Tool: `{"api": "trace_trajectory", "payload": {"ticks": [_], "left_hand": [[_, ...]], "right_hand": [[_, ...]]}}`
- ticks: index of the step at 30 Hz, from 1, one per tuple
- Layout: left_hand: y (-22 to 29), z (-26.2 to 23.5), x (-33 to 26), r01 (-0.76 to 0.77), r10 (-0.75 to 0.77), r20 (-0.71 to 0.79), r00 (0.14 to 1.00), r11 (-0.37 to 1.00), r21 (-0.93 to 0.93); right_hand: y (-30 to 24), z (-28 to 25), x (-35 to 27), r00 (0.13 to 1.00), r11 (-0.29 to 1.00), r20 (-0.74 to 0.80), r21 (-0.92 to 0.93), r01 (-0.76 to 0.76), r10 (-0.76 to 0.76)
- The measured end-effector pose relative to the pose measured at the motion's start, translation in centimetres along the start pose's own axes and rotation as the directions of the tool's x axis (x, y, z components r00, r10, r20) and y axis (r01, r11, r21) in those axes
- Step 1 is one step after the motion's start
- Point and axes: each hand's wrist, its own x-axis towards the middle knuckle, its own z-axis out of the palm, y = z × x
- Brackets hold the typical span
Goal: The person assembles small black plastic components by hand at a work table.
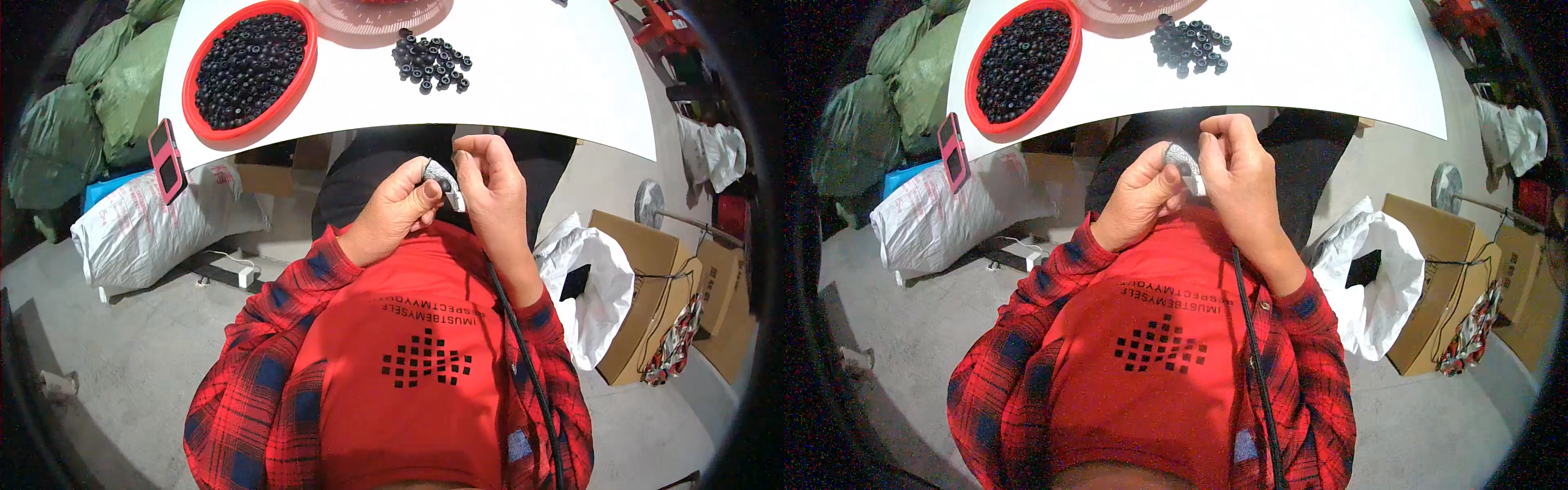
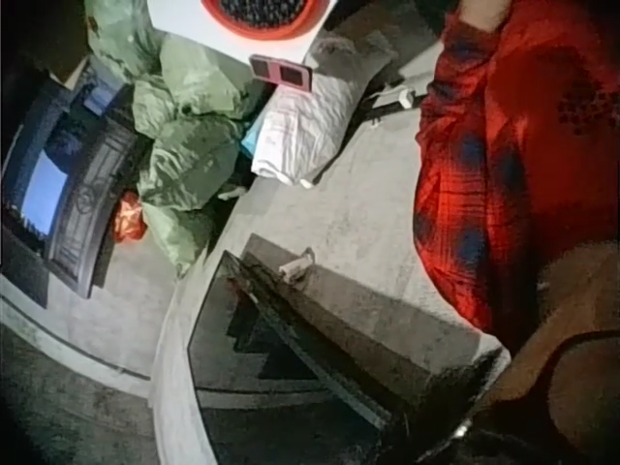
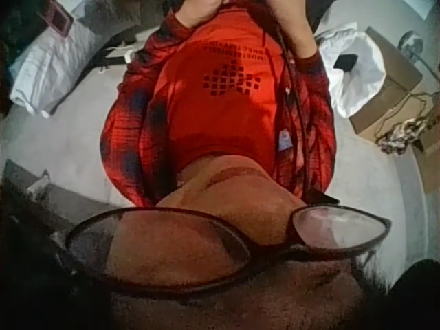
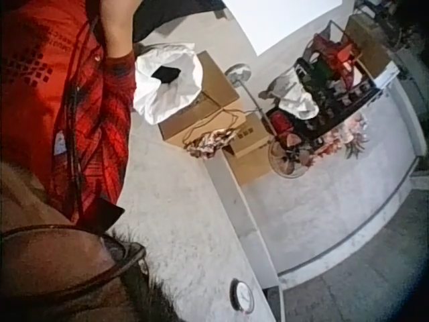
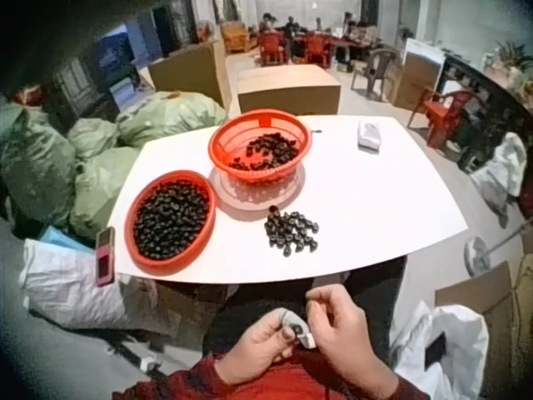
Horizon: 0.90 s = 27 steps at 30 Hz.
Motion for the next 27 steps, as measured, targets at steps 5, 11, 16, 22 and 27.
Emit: {"api": "trace_trajectory", "payload": {"ticks": [5,11,16,22,27], "left_hand": [[-0.21,-0.06,0.05,0.005,-0.005,-0.001,1.0,1.0,0.007],[-0.21,-0.18,-0.05,0.022,-0.022,-0.008,1.0,1.0,0.006],[-0.07,-0.24,-0.01,0.037,-0.037,-0.007,0.999,0.999,-0.001],[-0.37,-0.45,0.05,0.047,-0.046,0.019,0.999,0.997,-0.056],[-0.48,-0.39,0.08,0.053,-0.053,0.008,0.999,0.997,-0.061]], "right_hand": [[0.09,-0.02,0.05,1.0,1.0,-0.011,-0.03,0.001,-0.001],[0.42,0.03,0.08,1.0,0.999,-0.004,-0.034,0.0,0.0],[0.31,0.09,0.05,1.0,0.999,-0.005,-0.034,-0.007,0.007],[0.73,0.3,0.05,1.0,1.0,-0.011,0.007,-0.01,0.01],[0.71,0.3,0.01,0.999,0.998,-0.005,0.044,-0.047,0.047]]}}
